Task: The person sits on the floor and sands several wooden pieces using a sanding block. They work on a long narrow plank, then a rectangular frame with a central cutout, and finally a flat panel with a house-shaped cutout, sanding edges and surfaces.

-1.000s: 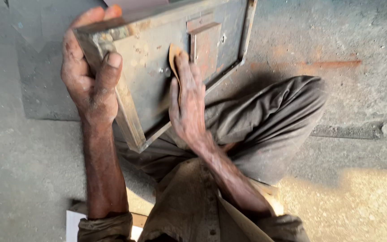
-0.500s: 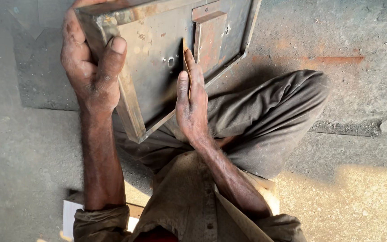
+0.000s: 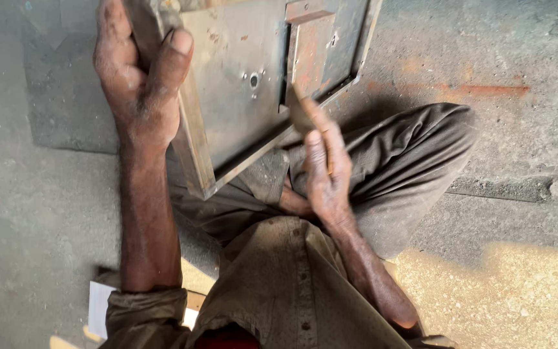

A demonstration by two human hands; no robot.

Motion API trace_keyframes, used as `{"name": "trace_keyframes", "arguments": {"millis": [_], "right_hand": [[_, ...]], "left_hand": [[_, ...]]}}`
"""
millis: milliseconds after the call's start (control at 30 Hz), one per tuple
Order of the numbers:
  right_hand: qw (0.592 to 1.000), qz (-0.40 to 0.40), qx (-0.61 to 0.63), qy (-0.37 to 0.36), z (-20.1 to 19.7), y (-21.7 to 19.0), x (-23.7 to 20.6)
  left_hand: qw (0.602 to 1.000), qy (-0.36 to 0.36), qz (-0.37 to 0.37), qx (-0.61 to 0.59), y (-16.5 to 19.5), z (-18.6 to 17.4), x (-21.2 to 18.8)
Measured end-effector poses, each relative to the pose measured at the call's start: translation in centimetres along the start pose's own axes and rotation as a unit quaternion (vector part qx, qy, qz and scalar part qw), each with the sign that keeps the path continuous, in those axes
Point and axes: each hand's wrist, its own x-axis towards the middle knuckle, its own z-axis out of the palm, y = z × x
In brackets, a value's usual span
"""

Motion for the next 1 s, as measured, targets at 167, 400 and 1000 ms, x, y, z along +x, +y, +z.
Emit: {"name": "trace_keyframes", "arguments": {"millis": [167, 400, 1000], "right_hand": [[0.914, -0.162, -0.373, 0.014, -0.6, 3.1, 2.1], [0.817, -0.221, -0.533, 0.0, 2.1, 4.4, 4.4], [0.964, -0.082, -0.25, -0.047, -7.1, 4.5, 0.4]], "left_hand": [[1.0, -0.003, -0.001, 0.005, -0.2, 0.1, 0.2], [0.998, -0.016, 0.037, 0.04, -0.1, 0.5, 0.4], [0.999, 0.005, 0.044, -0.023, -1.5, -0.3, 1.0]]}}
